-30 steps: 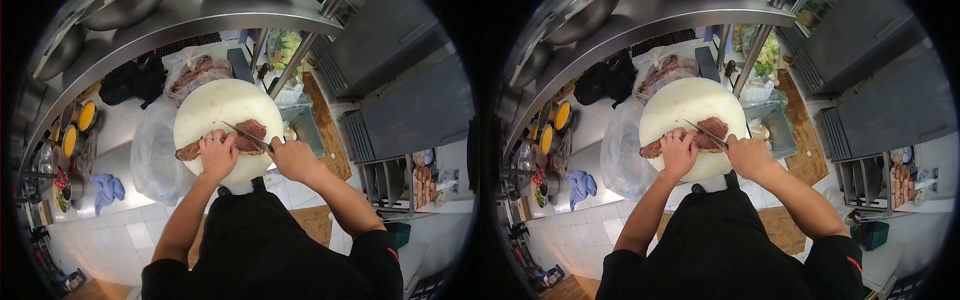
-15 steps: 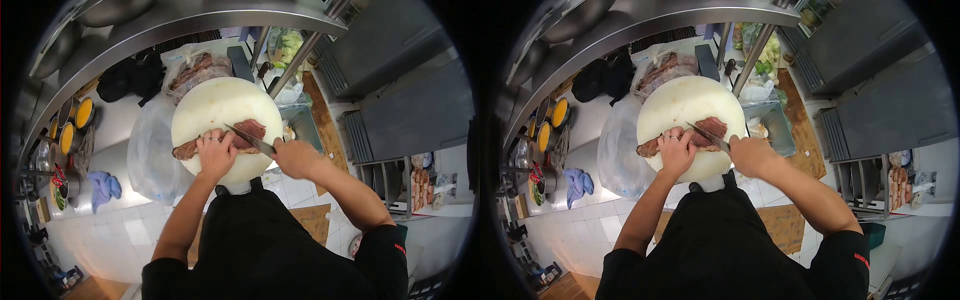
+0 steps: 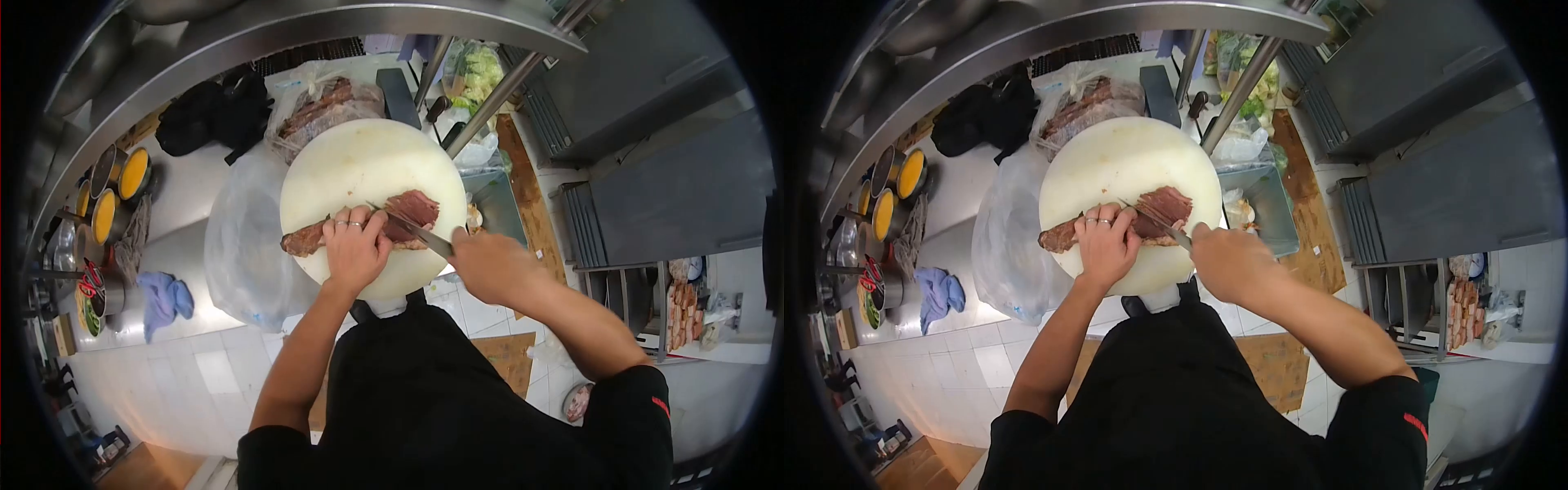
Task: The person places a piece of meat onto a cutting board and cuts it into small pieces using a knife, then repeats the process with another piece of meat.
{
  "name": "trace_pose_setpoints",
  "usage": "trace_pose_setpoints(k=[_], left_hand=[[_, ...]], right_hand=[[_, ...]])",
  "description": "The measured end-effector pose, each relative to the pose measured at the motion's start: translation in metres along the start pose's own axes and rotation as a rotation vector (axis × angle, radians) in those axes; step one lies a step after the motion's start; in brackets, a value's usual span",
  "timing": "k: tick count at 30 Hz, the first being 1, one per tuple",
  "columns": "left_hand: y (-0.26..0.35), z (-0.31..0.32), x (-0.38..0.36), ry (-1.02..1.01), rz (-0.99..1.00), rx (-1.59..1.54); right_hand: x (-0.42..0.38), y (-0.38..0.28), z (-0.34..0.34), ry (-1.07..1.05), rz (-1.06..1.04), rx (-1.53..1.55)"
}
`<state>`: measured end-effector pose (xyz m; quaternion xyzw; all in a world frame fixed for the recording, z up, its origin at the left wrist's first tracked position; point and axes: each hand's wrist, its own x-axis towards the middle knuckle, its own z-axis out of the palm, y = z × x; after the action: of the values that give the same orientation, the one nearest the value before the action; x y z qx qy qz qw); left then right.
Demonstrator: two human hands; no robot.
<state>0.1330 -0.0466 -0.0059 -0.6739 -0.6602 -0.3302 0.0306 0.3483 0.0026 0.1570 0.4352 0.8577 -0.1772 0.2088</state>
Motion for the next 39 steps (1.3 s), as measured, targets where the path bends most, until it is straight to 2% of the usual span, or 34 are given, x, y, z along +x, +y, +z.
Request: trace_pose_setpoints(k=[2, 6, 10, 12, 14, 16, 19, 22, 26, 28, 31, 33, 37, 39], left_hand=[[0.000, -0.001, 0.002, 0.022, 0.000, 0.002], [0.001, -0.003, -0.001, -0.005, 0.023, -0.019], [-0.001, -0.001, -0.001, -0.010, -0.007, -0.053], [0.000, -0.001, 0.001, 0.004, -0.006, -0.044], [0.002, 0.000, -0.002, 0.031, 0.004, -0.037], [-0.002, 0.000, -0.001, 0.016, 0.012, -0.032], [-0.004, 0.002, -0.003, -0.010, -0.009, -0.076], [-0.002, -0.002, -0.002, -0.010, -0.008, -0.084], [0.000, -0.001, -0.003, 0.039, 0.001, -0.069], [0.000, -0.001, -0.001, 0.049, 0.026, -0.058], [-0.001, -0.002, -0.005, -0.009, -0.024, -0.087], [0.000, -0.004, -0.003, 0.031, -0.021, -0.090], [0.000, -0.003, -0.004, 0.055, -0.030, -0.112], [-0.001, 0.000, -0.005, 0.043, -0.039, -0.108]], right_hand=[[0.021, 0.001, 0.015, 0.049, 0.000, 0.007], [0.036, 0.008, -0.014, 0.048, -0.008, 0.153], [-0.009, -0.008, -0.048, -0.077, 0.001, -0.001], [-0.006, -0.010, -0.026, -0.157, 0.029, -0.025], [0.021, -0.013, 0.023, 0.045, 0.069, 0.129], [0.033, -0.010, 0.014, 0.072, 0.069, 0.158], [0.035, 0.010, -0.011, 0.019, -0.025, 0.049], [-0.007, -0.009, -0.047, -0.046, -0.007, 0.014], [0.000, -0.011, -0.009, -0.116, 0.047, 0.049], [0.031, -0.015, 0.027, 0.088, 0.008, 0.126], [0.046, -0.007, 0.003, 0.107, -0.026, 0.112], [0.040, -0.007, -0.015, 0.116, -0.080, 0.073], [-0.014, -0.015, -0.045, -0.100, 0.000, 0.037], [-0.005, -0.019, -0.023, -0.183, 0.016, 0.022]])
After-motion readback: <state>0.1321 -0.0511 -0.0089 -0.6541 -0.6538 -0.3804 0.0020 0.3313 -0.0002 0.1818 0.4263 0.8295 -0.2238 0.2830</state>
